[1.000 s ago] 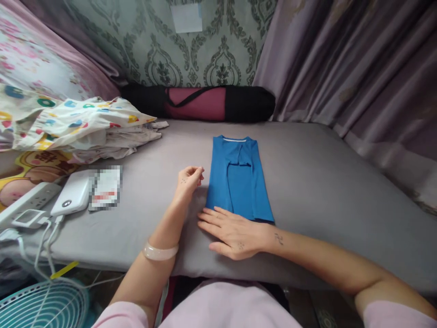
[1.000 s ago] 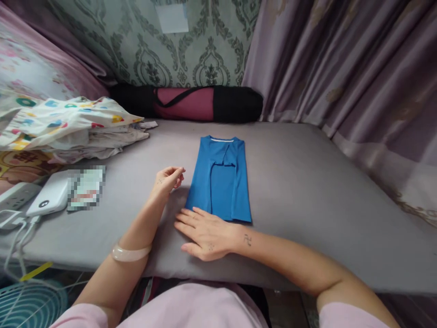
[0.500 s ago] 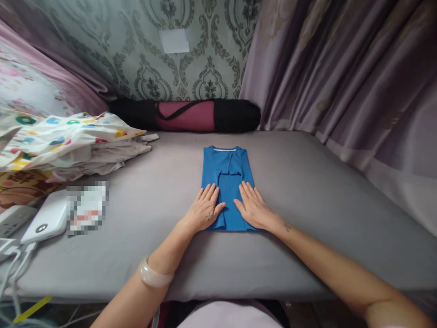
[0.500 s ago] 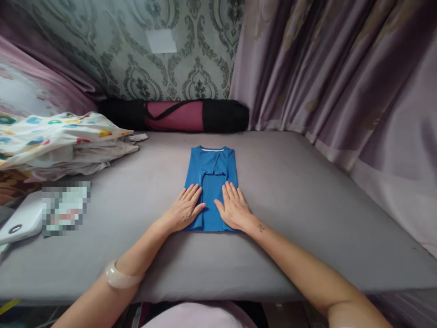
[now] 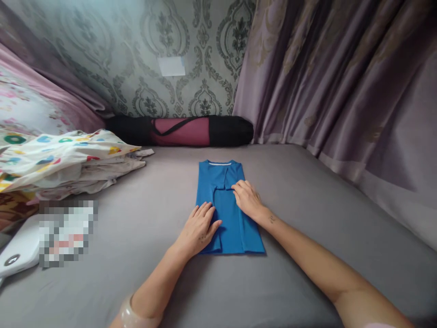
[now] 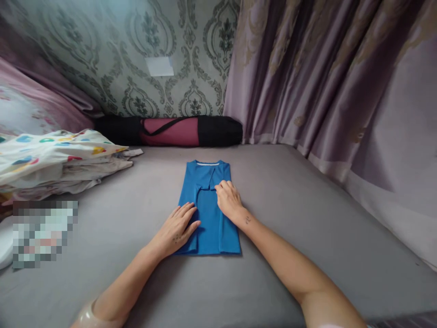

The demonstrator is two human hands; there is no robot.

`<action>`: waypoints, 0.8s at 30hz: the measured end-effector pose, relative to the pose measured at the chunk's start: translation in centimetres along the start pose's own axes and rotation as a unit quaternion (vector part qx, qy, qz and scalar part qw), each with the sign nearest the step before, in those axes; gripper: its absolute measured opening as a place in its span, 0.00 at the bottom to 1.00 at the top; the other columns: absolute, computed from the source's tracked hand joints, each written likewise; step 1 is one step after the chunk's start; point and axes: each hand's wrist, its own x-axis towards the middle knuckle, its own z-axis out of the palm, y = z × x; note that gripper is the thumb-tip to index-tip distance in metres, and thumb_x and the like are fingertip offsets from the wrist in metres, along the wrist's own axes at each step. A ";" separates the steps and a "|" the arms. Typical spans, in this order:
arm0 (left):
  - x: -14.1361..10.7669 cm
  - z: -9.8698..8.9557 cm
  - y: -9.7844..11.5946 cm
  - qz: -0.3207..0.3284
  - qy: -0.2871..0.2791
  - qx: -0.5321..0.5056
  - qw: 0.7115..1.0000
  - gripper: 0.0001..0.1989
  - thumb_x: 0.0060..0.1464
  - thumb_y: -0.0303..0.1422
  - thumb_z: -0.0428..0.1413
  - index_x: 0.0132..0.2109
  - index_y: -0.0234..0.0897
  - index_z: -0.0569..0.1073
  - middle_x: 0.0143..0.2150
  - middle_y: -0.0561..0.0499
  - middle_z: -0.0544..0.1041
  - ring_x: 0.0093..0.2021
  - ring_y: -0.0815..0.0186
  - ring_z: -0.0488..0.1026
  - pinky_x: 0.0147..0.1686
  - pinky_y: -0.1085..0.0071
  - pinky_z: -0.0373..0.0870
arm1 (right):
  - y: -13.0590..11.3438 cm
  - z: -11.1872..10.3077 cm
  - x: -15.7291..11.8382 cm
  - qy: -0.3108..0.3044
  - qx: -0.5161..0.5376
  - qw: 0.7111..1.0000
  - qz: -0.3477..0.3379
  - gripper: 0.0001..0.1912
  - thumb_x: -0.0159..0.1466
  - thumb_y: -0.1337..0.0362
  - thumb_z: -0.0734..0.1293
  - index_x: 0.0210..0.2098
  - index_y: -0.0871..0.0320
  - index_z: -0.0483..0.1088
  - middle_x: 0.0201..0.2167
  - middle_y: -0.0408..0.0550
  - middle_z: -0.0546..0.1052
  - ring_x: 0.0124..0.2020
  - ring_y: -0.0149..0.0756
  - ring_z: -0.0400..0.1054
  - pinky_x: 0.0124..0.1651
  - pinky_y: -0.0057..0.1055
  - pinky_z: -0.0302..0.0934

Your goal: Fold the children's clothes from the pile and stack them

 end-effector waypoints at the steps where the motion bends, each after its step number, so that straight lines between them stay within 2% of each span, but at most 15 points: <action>1: 0.0 -0.1 0.0 0.005 0.002 -0.002 1.000 0.27 0.65 0.46 0.39 0.60 0.33 0.65 0.64 0.37 0.64 0.66 0.54 0.59 0.63 0.52 0.57 | 0.0 0.3 0.8 0.005 -0.014 1.000 0.000 0.17 0.68 0.69 0.54 0.45 0.58 0.73 0.45 0.54 0.73 0.48 0.42 0.64 0.50 0.34 0.59; 6: -0.1 -0.3 -0.2 0.013 0.020 -0.011 1.000 0.27 0.65 0.46 0.41 0.60 0.31 0.65 0.63 0.36 0.66 0.64 0.53 0.61 0.61 0.53 0.61 | 0.0 1.9 3.4 -0.038 -0.053 0.998 0.024 0.18 0.67 0.72 0.53 0.45 0.59 0.72 0.46 0.57 0.72 0.49 0.45 0.64 0.48 0.36 0.59; 11: -0.2 0.1 -0.1 0.025 0.033 -0.024 0.999 0.28 0.65 0.46 0.41 0.63 0.32 0.61 0.64 0.35 0.64 0.65 0.53 0.59 0.61 0.53 0.62 | 0.1 2.7 4.2 -0.042 0.000 0.995 0.091 0.19 0.69 0.67 0.52 0.49 0.59 0.71 0.47 0.56 0.74 0.47 0.42 0.69 0.49 0.34 0.61; 13: -0.2 0.3 0.0 0.024 0.011 -0.020 0.999 0.29 0.65 0.47 0.41 0.65 0.32 0.59 0.66 0.36 0.61 0.67 0.54 0.55 0.63 0.53 0.59 | 0.4 2.6 4.0 -0.043 0.027 0.996 0.075 0.19 0.69 0.66 0.52 0.49 0.60 0.72 0.47 0.55 0.75 0.49 0.41 0.69 0.52 0.33 0.60; 17: -0.1 0.3 0.2 0.014 -0.038 -0.004 0.999 0.30 0.65 0.48 0.37 0.65 0.33 0.59 0.68 0.38 0.56 0.69 0.55 0.51 0.65 0.54 0.53 | 1.7 1.7 2.6 -0.034 0.101 0.994 -0.013 0.21 0.69 0.67 0.52 0.53 0.59 0.71 0.52 0.50 0.75 0.53 0.38 0.67 0.58 0.32 0.57; 19: 0.0 0.2 0.2 -0.005 -0.038 0.002 0.999 0.31 0.65 0.48 0.36 0.65 0.33 0.59 0.68 0.39 0.56 0.69 0.55 0.50 0.66 0.54 0.52 | 2.5 1.1 1.4 -0.012 0.130 0.991 -0.017 0.23 0.69 0.66 0.50 0.56 0.61 0.68 0.55 0.51 0.72 0.56 0.36 0.65 0.61 0.32 0.55; 22: 0.1 0.1 0.1 -0.047 -0.002 0.020 0.999 0.31 0.66 0.47 0.35 0.66 0.30 0.58 0.69 0.37 0.55 0.70 0.54 0.47 0.66 0.52 0.50 | 3.1 0.8 -1.0 -0.004 0.105 0.994 0.005 0.27 0.70 0.61 0.48 0.62 0.68 0.60 0.64 0.57 0.62 0.65 0.38 0.54 0.66 0.36 0.48; 24: 0.2 0.4 0.1 -0.054 0.012 0.031 0.998 0.32 0.66 0.47 0.35 0.66 0.29 0.57 0.69 0.37 0.54 0.70 0.53 0.47 0.66 0.52 0.49 | 3.0 1.1 -2.6 -0.037 0.074 0.997 0.005 0.31 0.70 0.56 0.48 0.66 0.70 0.53 0.68 0.58 0.53 0.69 0.42 0.45 0.68 0.42 0.42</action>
